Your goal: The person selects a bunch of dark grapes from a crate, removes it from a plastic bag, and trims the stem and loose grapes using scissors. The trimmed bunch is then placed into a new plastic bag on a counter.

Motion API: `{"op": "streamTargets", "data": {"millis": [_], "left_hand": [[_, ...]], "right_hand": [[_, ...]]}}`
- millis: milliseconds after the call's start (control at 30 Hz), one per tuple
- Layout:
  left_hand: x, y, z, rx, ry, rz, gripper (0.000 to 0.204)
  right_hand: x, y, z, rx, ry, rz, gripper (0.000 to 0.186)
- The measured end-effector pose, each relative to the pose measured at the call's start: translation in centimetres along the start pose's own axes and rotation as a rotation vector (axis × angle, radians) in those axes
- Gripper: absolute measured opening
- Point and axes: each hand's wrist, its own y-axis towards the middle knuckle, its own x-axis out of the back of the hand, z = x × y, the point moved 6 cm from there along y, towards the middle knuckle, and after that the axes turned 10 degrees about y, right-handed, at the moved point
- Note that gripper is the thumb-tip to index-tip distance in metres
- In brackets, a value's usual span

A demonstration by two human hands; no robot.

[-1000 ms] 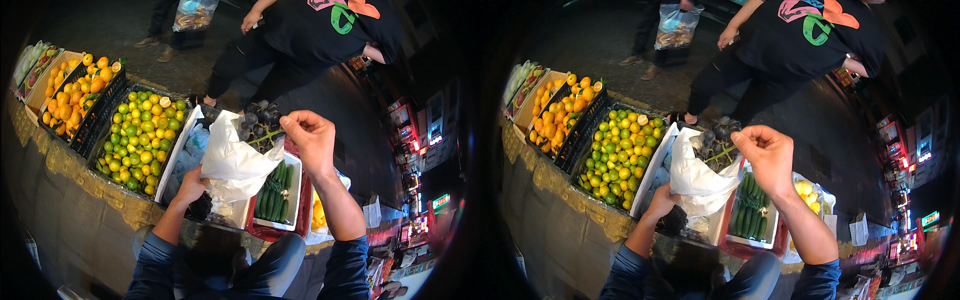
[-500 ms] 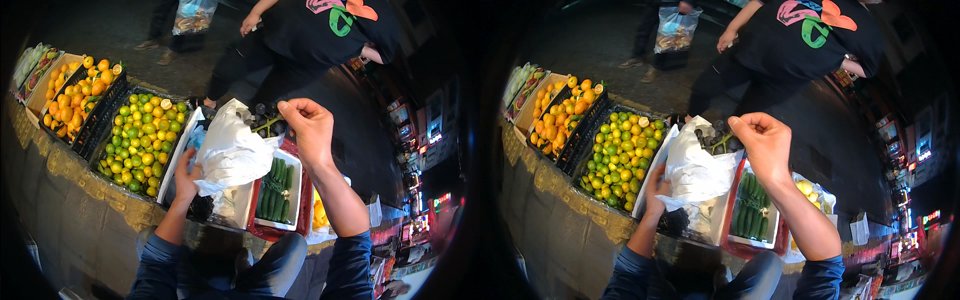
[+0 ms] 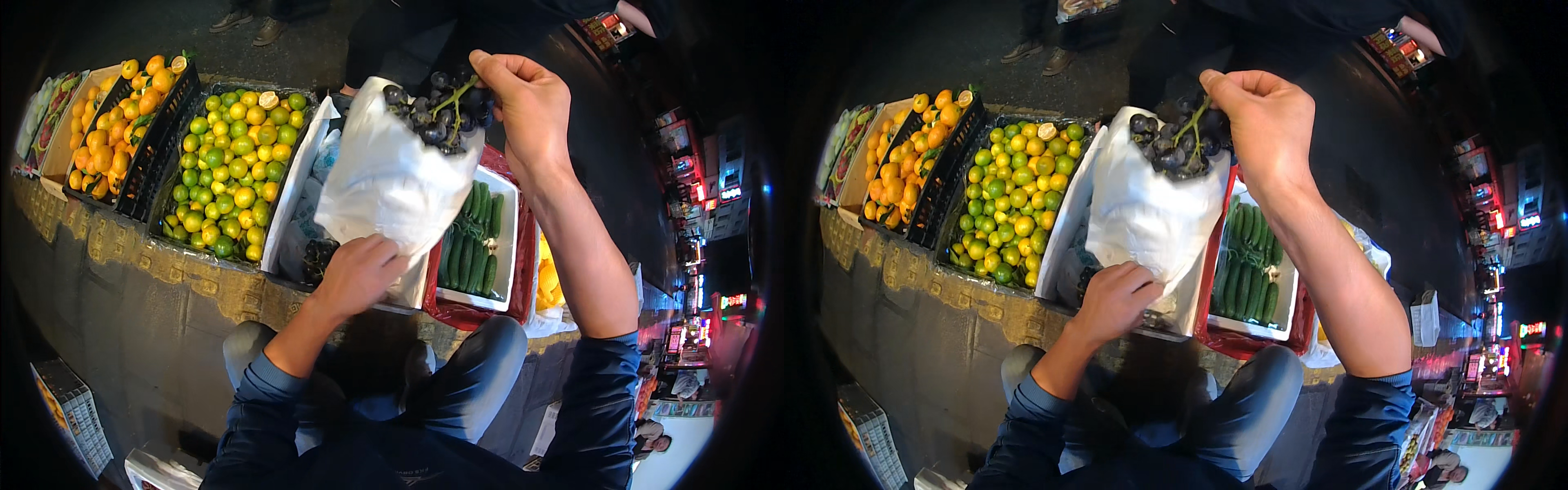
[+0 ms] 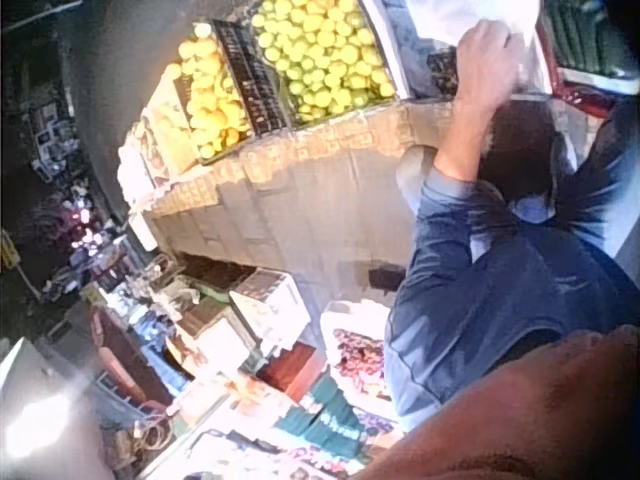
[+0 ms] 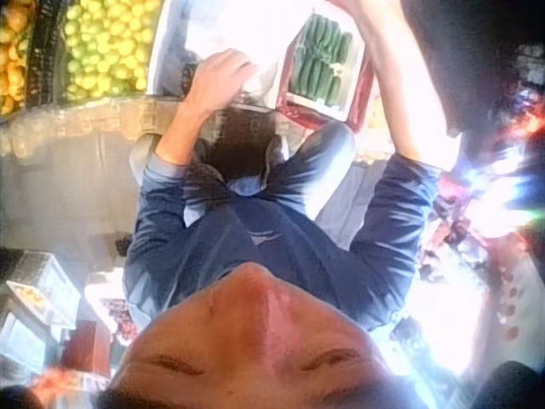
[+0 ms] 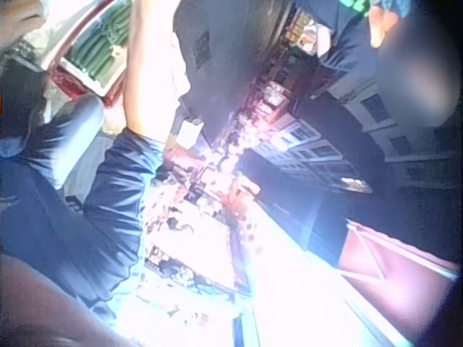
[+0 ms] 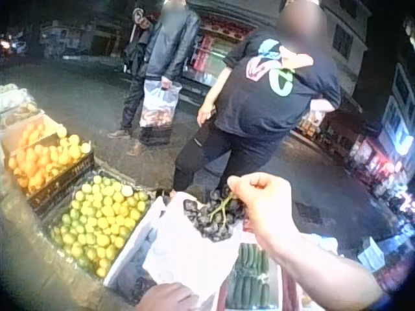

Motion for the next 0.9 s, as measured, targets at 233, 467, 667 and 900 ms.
{"op": "streamTargets", "data": {"millis": [233,467,667,900], "left_hand": [[-2.1,-3.0,5.4,0.318,0.141,-0.037,0.03],[-2.0,-4.1,8.5,0.551,0.13,-0.22,0.026],[-2.5,-4.7,9.8,0.616,0.054,-0.249,0.025],[-2.6,-5.1,11.3,0.675,-0.019,-0.276,0.028]], "right_hand": [[1.0,1.8,2.0,0.071,0.117,-0.036,0.019],[2.4,3.7,4.9,0.062,0.136,-0.054,0.018],[3.1,4.7,6.7,0.077,0.152,-0.018,0.017],[4.2,5.7,7.6,0.136,0.192,0.125,0.016]]}}
